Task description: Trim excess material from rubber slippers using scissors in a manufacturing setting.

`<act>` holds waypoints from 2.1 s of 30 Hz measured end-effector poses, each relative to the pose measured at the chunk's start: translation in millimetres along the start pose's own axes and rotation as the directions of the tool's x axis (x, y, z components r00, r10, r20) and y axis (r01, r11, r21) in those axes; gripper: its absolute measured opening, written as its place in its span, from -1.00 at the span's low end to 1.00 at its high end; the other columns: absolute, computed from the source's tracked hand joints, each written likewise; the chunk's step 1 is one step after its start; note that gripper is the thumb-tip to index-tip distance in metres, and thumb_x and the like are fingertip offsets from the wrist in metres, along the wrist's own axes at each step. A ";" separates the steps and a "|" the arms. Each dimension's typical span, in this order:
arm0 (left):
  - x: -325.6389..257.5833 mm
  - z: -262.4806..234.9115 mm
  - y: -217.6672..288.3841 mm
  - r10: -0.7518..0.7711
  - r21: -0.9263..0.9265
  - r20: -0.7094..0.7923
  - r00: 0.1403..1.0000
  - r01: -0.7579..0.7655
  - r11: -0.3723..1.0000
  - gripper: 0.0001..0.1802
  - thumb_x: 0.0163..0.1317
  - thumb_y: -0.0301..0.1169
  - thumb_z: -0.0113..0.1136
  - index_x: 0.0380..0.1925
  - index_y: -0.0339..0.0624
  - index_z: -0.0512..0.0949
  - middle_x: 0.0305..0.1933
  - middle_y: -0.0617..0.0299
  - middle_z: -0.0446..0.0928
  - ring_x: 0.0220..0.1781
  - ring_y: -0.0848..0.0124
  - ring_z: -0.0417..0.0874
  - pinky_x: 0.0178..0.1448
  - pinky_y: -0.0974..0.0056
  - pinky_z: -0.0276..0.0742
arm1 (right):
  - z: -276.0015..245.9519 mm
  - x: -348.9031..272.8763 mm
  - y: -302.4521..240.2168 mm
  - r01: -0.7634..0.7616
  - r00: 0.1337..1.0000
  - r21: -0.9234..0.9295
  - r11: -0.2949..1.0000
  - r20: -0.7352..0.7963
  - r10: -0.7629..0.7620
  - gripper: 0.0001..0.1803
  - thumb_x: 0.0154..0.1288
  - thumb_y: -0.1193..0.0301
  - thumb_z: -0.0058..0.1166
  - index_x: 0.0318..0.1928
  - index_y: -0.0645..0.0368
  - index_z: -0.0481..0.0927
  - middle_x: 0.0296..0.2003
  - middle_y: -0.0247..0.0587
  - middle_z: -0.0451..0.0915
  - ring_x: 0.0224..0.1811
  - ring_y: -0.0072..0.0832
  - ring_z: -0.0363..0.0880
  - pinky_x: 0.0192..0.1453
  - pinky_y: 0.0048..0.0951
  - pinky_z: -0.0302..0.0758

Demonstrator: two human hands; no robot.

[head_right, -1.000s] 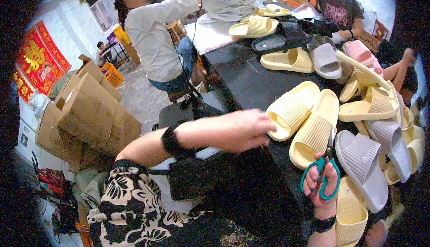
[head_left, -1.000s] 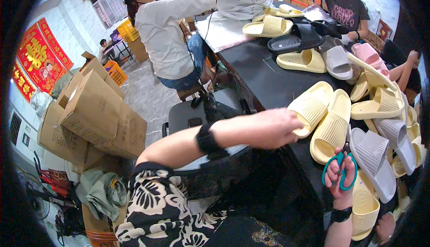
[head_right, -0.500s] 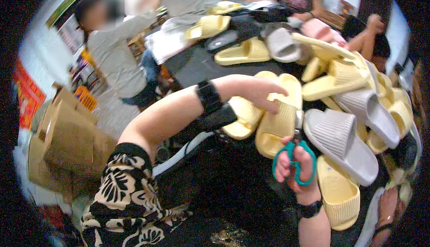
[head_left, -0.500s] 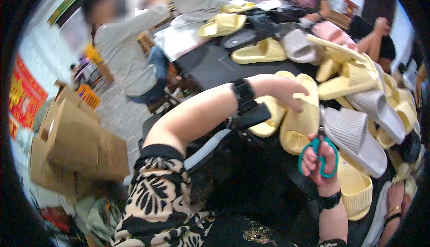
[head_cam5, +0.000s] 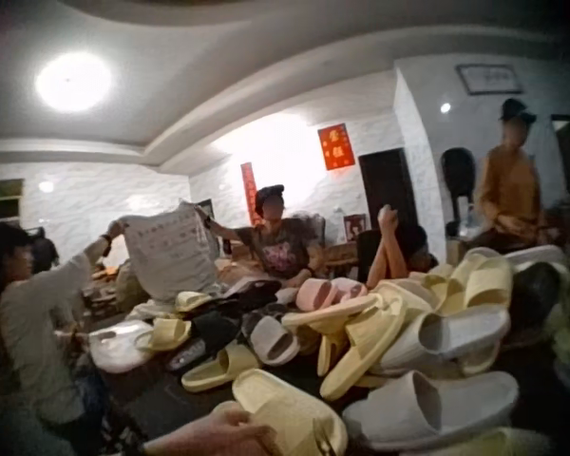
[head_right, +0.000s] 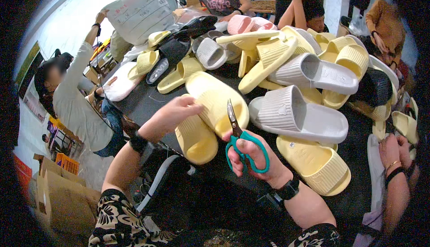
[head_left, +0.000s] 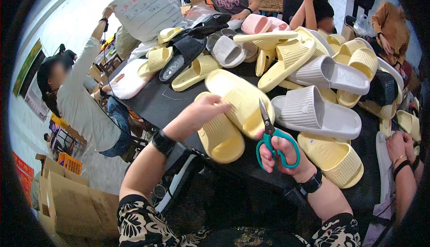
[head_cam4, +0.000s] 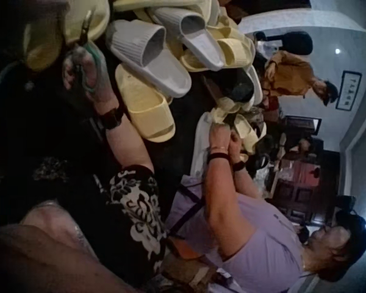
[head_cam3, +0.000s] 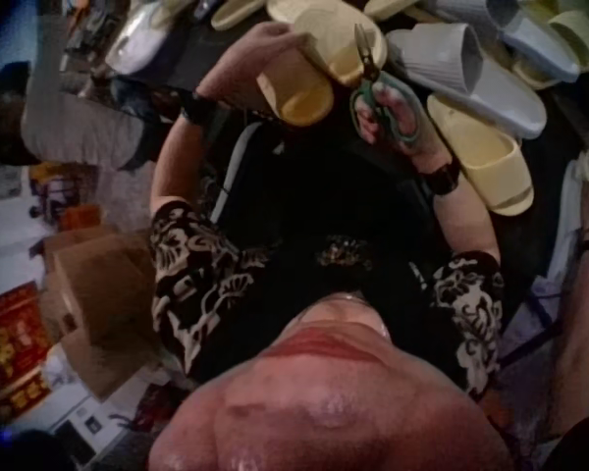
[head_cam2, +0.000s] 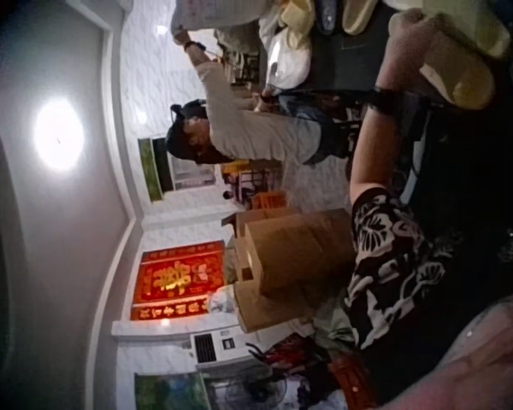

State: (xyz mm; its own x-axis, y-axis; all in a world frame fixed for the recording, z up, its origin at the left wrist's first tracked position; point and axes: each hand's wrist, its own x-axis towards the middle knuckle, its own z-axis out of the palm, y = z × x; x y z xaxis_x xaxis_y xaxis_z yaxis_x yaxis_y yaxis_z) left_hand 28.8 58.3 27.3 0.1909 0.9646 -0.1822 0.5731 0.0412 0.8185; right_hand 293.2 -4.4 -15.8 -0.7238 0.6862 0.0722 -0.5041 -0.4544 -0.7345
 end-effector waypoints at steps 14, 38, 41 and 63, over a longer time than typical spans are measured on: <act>-66.1 28.9 18.0 0.014 -0.808 -0.420 0.908 -0.381 0.450 -0.63 0.30 -0.49 -0.08 0.09 -0.37 0.21 0.07 -0.11 0.40 0.06 0.15 0.53 0.13 0.09 0.48 | -9.7 8.4 9.7 0.196 0.909 -0.918 0.345 0.038 -0.416 -0.46 0.13 0.38 0.24 0.10 0.23 0.36 -0.26 -0.28 0.47 -0.26 -0.58 0.46 -0.16 -0.55 0.45; -78.0 60.1 6.4 0.069 -0.672 -0.454 0.889 -0.391 0.629 -0.48 0.20 -0.59 -0.04 0.20 -0.26 0.19 -0.01 0.10 0.48 -0.20 0.47 0.50 -0.15 0.38 0.42 | -9.2 9.9 9.1 -0.029 0.946 -0.985 0.169 -0.081 -0.313 -0.57 0.09 0.42 0.24 -0.04 0.28 0.42 -0.34 0.14 0.57 -0.32 -0.13 0.61 -0.26 -0.30 0.51; -76.5 62.5 7.6 0.066 -0.683 -0.447 0.892 -0.388 0.619 -0.47 0.20 -0.60 -0.03 0.21 -0.25 0.19 -0.01 0.10 0.48 -0.25 0.50 0.47 -0.19 0.41 0.38 | -12.3 9.5 10.4 -0.034 0.946 -0.982 0.186 -0.091 -0.310 -0.57 0.09 0.43 0.23 -0.04 0.28 0.42 -0.37 0.11 0.57 -0.35 -0.13 0.62 -0.29 -0.29 0.51; -81.8 64.1 7.8 0.109 -0.577 -0.314 0.943 -0.280 0.767 -0.44 0.21 -0.57 -0.02 0.24 -0.29 0.14 0.11 0.05 0.44 0.00 0.42 0.50 -0.02 0.40 0.43 | -5.6 12.6 5.2 0.029 0.876 -0.989 0.144 -0.045 -0.480 -0.53 0.08 0.40 0.26 0.00 0.27 0.42 -0.29 0.04 0.57 -0.29 -0.21 0.61 -0.20 -0.37 0.51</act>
State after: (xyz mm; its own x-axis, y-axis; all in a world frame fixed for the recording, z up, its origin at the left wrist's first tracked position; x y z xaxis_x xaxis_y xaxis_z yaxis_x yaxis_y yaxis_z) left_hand 68.7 -37.0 13.7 -0.0075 0.9961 0.0882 -0.0742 -0.0885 0.9933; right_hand 284.1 5.1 -22.4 -0.3716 0.8446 0.3855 0.3724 0.5159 -0.7714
